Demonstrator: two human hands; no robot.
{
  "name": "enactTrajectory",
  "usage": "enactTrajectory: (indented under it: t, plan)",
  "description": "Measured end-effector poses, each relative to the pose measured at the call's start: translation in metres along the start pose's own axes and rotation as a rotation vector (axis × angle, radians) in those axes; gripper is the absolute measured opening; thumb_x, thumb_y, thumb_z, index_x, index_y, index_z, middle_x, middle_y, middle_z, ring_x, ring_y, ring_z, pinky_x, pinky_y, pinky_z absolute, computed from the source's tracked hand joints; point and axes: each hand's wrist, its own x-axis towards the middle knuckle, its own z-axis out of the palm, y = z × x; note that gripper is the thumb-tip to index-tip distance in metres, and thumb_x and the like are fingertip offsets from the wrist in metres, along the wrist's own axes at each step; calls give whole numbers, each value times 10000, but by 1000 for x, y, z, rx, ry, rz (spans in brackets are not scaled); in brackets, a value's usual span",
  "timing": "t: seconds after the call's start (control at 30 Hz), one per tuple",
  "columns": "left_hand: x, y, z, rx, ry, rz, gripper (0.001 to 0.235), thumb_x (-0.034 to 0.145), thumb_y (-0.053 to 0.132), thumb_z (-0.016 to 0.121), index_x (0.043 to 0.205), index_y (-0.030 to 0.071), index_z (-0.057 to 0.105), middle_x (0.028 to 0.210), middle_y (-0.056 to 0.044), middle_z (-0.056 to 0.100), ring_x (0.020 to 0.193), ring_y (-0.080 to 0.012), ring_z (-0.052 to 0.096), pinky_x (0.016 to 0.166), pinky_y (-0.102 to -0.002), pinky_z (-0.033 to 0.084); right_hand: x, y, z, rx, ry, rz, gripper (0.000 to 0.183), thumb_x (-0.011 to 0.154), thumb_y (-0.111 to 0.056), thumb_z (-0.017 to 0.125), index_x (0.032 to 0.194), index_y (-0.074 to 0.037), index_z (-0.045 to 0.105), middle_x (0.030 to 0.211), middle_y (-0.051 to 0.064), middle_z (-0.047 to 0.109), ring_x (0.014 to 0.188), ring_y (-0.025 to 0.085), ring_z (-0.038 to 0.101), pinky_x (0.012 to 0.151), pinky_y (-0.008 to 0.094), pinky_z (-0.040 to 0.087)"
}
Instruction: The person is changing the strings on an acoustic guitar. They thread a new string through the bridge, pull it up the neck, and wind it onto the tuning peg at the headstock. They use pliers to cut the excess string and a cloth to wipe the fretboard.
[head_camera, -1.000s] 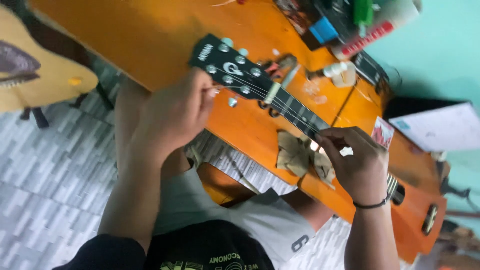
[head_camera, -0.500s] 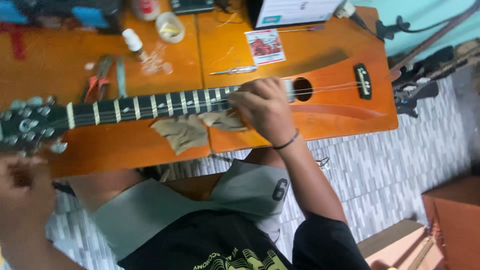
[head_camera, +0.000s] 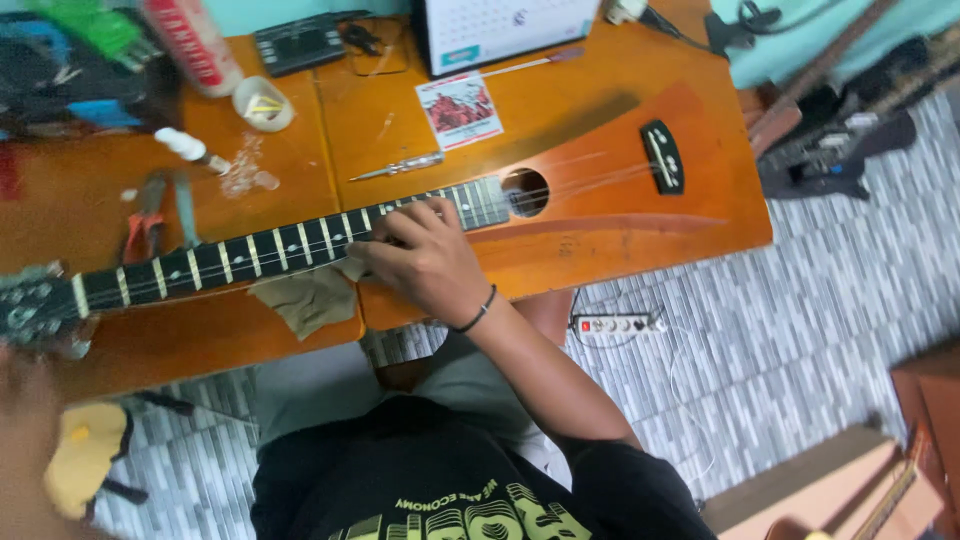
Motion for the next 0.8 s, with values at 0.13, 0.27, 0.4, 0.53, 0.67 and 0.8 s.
enactTrajectory:
  t: [0.13,0.27,0.4,0.53,0.67,0.8]
  plan:
    - [23,316,-90,-79,145,493,218,1040,150,799,1119,-40,726,1047,-191,677,967,-337,599,853,-455,466,11,-4,-11,5,-37,-1,114,925,-197,849,996,-189,761,928,9,596,878,230,543,836,385,357]
    - [44,367,-21,-251,-105,582,330,882,316,807,1160,142,773,1023,-111,706,1090,-378,671,932,-524,499,14,7,-12,0,-101,-9,81,893,-253,810,924,-212,747,895,-29,604,903,207,595,898,403,423]
    - [58,361,11,-311,-14,722,175,864,263,839,1003,170,785,969,12,665,959,-216,658,868,-395,513,32,10,-25,-29,-233,-4,78,907,-286,781,924,-229,730,883,-21,607,886,224,612,875,409,427]
    - [57,345,42,-401,48,776,156,983,332,716,934,188,747,927,38,631,890,-185,644,837,-344,498,70,17,-39,146,-481,38,179,844,-318,799,969,-195,766,922,48,696,876,309,664,832,454,466]
    - [58,348,34,-500,68,772,202,1026,274,641,914,129,724,887,-40,609,852,-252,654,795,-380,522,152,33,-24,303,-660,130,284,776,-148,768,1046,-63,750,960,201,745,872,447,700,801,553,525]
    - [57,345,33,-485,125,805,132,963,225,713,854,153,695,856,-17,578,817,-233,640,748,-387,523,206,64,62,77,-636,-41,144,913,-191,739,1030,-110,758,891,137,761,795,359,728,712,490,556]
